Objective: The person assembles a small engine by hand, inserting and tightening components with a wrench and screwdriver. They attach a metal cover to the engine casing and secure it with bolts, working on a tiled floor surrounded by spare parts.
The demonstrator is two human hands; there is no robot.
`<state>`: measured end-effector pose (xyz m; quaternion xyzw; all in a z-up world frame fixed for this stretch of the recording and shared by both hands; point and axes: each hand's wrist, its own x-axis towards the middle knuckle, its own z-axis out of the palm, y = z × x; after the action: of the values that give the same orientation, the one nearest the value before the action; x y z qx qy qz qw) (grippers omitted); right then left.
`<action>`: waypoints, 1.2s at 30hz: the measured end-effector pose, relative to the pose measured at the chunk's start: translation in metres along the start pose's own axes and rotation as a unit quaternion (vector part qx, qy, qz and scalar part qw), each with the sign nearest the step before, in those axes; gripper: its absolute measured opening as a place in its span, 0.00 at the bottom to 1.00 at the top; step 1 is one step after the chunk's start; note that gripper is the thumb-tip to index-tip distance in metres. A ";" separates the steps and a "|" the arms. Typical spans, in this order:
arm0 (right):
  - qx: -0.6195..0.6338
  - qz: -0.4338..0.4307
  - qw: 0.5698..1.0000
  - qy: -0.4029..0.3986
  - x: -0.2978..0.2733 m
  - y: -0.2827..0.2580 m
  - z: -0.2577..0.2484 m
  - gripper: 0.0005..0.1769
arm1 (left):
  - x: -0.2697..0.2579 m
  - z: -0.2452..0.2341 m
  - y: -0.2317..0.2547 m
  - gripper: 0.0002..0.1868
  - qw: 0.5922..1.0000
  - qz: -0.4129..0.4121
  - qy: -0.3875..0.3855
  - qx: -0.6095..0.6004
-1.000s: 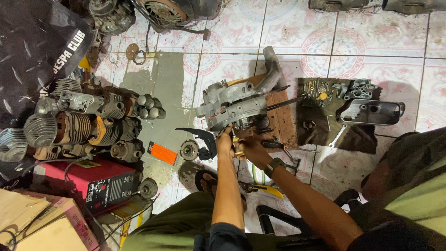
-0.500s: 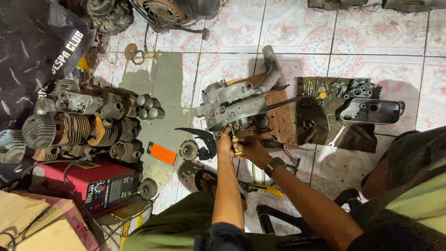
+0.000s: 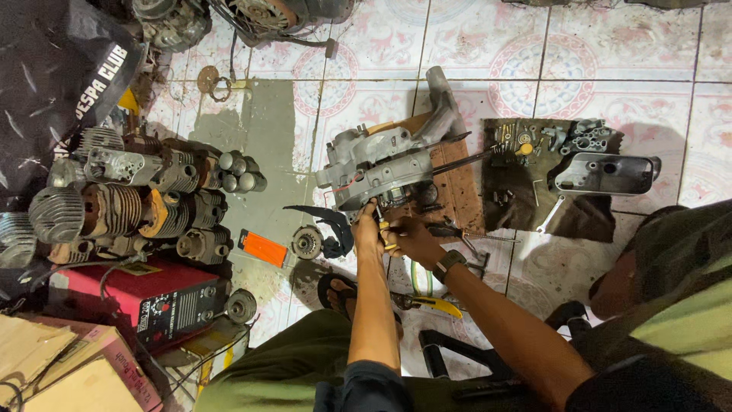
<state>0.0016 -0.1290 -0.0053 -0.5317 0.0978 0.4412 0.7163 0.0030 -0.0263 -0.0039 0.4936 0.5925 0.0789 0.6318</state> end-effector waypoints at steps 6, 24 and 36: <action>-0.014 0.015 1.000 0.010 -0.006 -0.009 0.001 0.27 | 0.013 0.003 -0.005 0.18 1.000 -0.009 -0.001 -0.002; -0.104 0.067 0.992 0.012 -0.009 0.066 -0.063 0.27 | -0.023 0.005 -0.024 0.28 0.912 0.018 -0.125 0.390; -0.068 0.035 0.979 0.188 -0.054 0.052 -0.127 0.23 | -0.083 0.085 -0.040 0.17 0.827 0.119 -0.309 0.455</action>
<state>-0.0266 -0.2624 -0.0604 -0.6488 0.2193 0.3640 0.6312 0.0300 -0.1483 0.0066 0.7903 0.2714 -0.2814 0.4718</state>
